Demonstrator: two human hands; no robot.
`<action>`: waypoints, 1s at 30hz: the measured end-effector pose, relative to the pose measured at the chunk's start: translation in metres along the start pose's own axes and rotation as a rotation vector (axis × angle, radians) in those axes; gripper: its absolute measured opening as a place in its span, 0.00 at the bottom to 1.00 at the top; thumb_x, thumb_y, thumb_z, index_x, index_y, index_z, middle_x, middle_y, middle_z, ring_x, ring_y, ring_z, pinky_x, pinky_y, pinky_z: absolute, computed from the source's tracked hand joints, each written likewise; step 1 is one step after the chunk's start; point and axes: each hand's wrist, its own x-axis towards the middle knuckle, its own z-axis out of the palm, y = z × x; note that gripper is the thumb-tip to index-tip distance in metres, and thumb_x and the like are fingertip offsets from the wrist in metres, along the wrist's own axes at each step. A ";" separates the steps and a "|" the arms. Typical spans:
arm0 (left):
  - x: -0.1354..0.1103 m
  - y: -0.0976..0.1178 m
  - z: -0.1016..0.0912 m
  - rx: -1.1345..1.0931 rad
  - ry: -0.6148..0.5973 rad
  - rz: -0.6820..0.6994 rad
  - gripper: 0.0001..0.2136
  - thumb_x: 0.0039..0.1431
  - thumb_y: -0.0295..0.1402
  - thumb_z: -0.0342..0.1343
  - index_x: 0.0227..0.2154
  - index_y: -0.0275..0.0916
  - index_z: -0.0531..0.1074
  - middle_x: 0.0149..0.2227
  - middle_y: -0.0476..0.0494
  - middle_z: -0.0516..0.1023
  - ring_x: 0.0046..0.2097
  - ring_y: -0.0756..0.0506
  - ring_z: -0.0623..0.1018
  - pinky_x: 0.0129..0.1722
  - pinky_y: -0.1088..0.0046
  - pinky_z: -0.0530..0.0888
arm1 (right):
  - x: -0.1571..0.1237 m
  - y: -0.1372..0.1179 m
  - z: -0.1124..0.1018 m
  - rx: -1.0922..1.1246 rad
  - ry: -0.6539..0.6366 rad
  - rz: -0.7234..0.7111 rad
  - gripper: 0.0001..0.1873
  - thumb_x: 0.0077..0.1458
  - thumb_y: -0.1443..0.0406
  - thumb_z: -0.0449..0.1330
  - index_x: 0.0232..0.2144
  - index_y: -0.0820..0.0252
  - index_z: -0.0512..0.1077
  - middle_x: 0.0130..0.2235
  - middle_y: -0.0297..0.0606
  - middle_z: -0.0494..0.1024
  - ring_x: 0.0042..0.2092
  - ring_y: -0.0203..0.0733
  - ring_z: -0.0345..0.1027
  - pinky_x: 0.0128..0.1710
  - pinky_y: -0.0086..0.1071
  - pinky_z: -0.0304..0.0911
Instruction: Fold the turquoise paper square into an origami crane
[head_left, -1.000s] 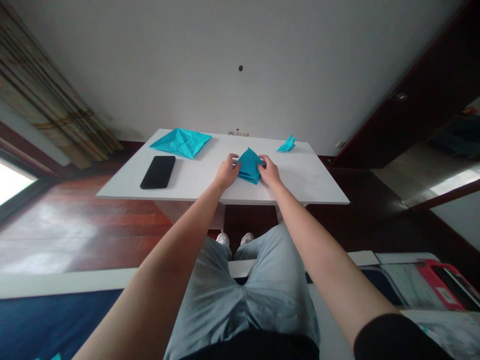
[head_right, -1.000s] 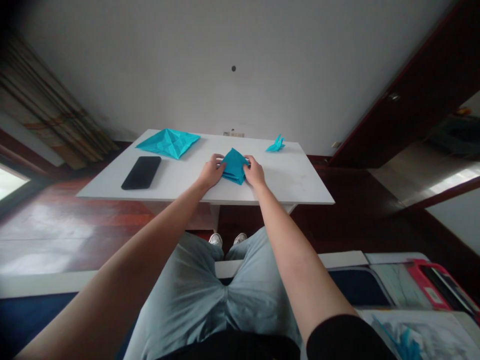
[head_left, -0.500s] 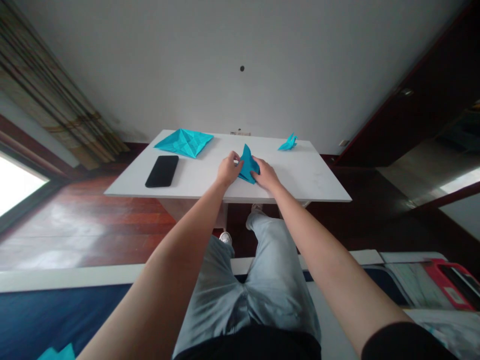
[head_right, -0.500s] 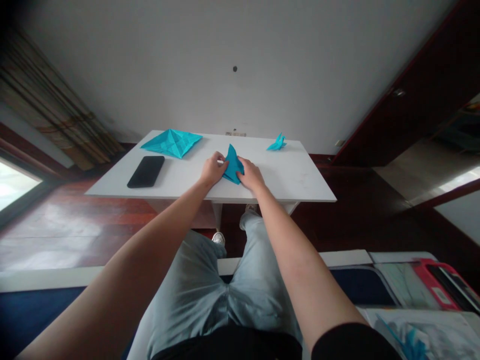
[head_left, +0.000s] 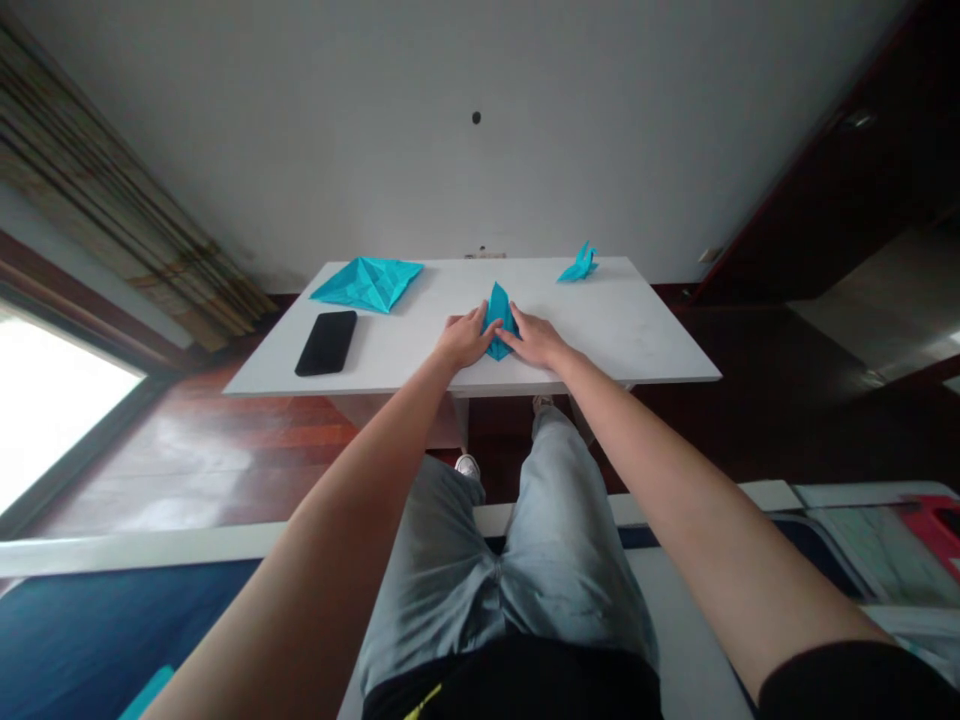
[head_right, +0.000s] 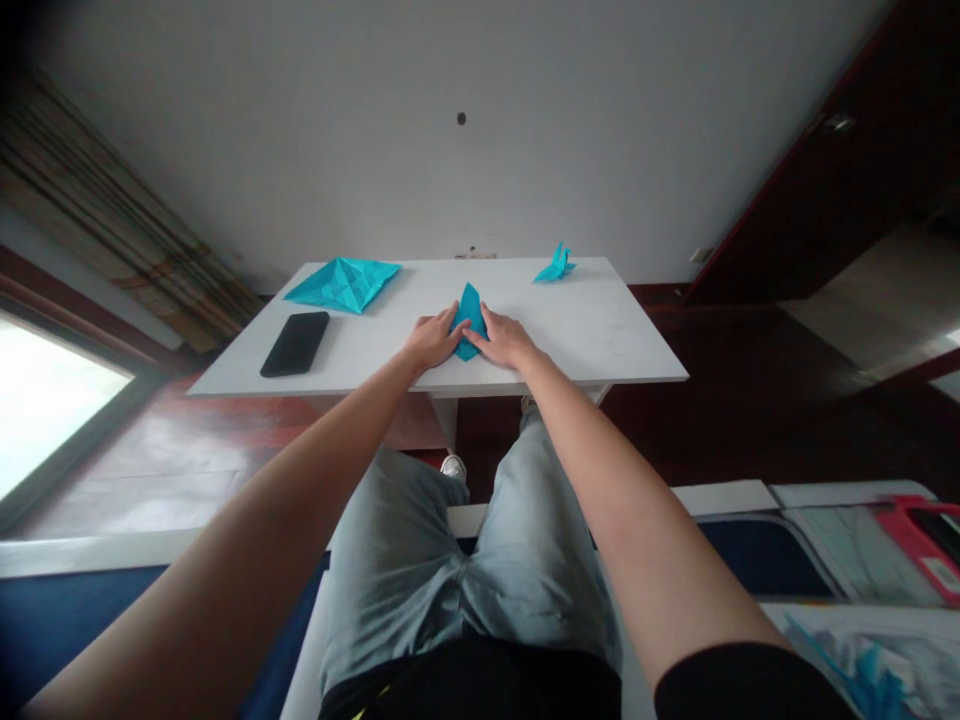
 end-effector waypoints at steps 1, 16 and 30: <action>-0.001 -0.001 0.000 0.027 -0.027 0.023 0.39 0.96 0.45 0.45 0.96 0.26 0.53 0.91 0.15 0.69 0.92 0.26 0.73 0.92 0.46 0.62 | 0.001 0.000 0.000 -0.007 -0.020 -0.016 0.60 0.86 0.36 0.58 0.95 0.77 0.55 0.91 0.70 0.65 0.91 0.77 0.67 0.94 0.67 0.60; 0.002 0.000 -0.004 0.214 -0.233 0.066 0.41 0.94 0.46 0.38 0.98 0.31 0.50 0.99 0.29 0.47 1.00 0.31 0.48 0.97 0.41 0.50 | 0.006 0.021 -0.017 -0.120 -0.124 -0.106 0.40 0.87 0.52 0.58 0.91 0.58 0.73 0.93 0.50 0.67 0.94 0.73 0.60 0.94 0.75 0.53; -0.002 0.010 -0.011 0.240 -0.277 -0.002 0.49 0.90 0.58 0.45 0.99 0.31 0.45 1.00 0.33 0.42 1.00 0.33 0.45 0.98 0.45 0.46 | 0.033 0.006 -0.036 -0.181 -0.185 -0.131 0.40 0.83 0.56 0.57 0.89 0.57 0.75 0.91 0.53 0.72 0.92 0.71 0.62 0.92 0.69 0.52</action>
